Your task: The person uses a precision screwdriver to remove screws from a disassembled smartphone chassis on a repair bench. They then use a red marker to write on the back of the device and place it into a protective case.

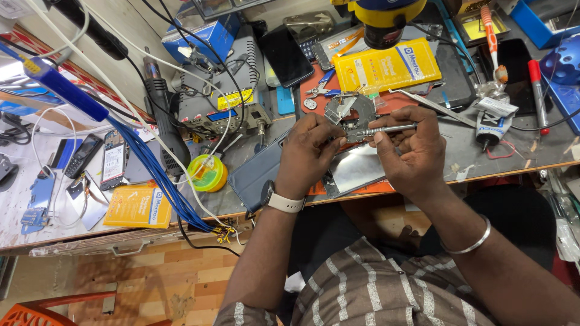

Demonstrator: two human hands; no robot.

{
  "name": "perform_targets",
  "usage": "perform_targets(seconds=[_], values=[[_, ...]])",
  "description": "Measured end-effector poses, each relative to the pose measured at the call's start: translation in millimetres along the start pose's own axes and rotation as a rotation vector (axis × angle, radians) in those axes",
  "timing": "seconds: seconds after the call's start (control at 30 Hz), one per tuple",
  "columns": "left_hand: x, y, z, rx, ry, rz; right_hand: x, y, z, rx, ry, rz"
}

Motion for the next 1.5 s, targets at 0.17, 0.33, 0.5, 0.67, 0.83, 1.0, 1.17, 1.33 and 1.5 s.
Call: perform_targets(seconds=[0.17,0.33,0.5,0.67,0.83,1.0,1.17,1.33,1.5], values=[[-2.7,3.7,-2.2,0.049,-0.064,-0.068,-1.5,3.7,-8.1,0.002,0.063,0.001],[-5.9,4.6,-7.6,0.119,0.035,0.198,12.3,15.4,-46.1,0.033,0.044,0.003],[-3.1,2.2,0.2,0.273,0.206,0.308,24.2,21.4,-57.7,0.129,-0.226,-0.005],[-0.6,-0.4,-0.5,0.269,0.172,0.300,24.6,24.1,-41.0,0.179,-0.341,0.011],[0.2,-3.8,-4.6,0.275,0.171,0.291,24.9,27.6,-32.1,0.214,-0.333,0.019],[3.8,-3.7,-4.8,0.285,0.176,0.285,23.4,30.0,-27.9,0.219,-0.360,0.053],[7.5,-5.1,-5.1,0.273,0.176,0.288,20.3,30.3,-25.0,0.229,-0.348,-0.022],[7.5,-5.3,-4.3,0.160,0.192,0.186,14.6,23.6,-29.4,0.135,-0.365,0.027],[2.6,-2.2,0.5,0.016,0.217,0.134,-4.3,11.5,-36.8,-0.015,-0.137,0.142]])
Point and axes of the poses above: each hand's wrist, its own y-axis towards the middle knuckle, its own z-axis out of the palm, x = y × z, the point moved 2 cm from there along y, towards the middle knuckle, and after that the axes turned 7 degrees about y, right-handed, at the moved point
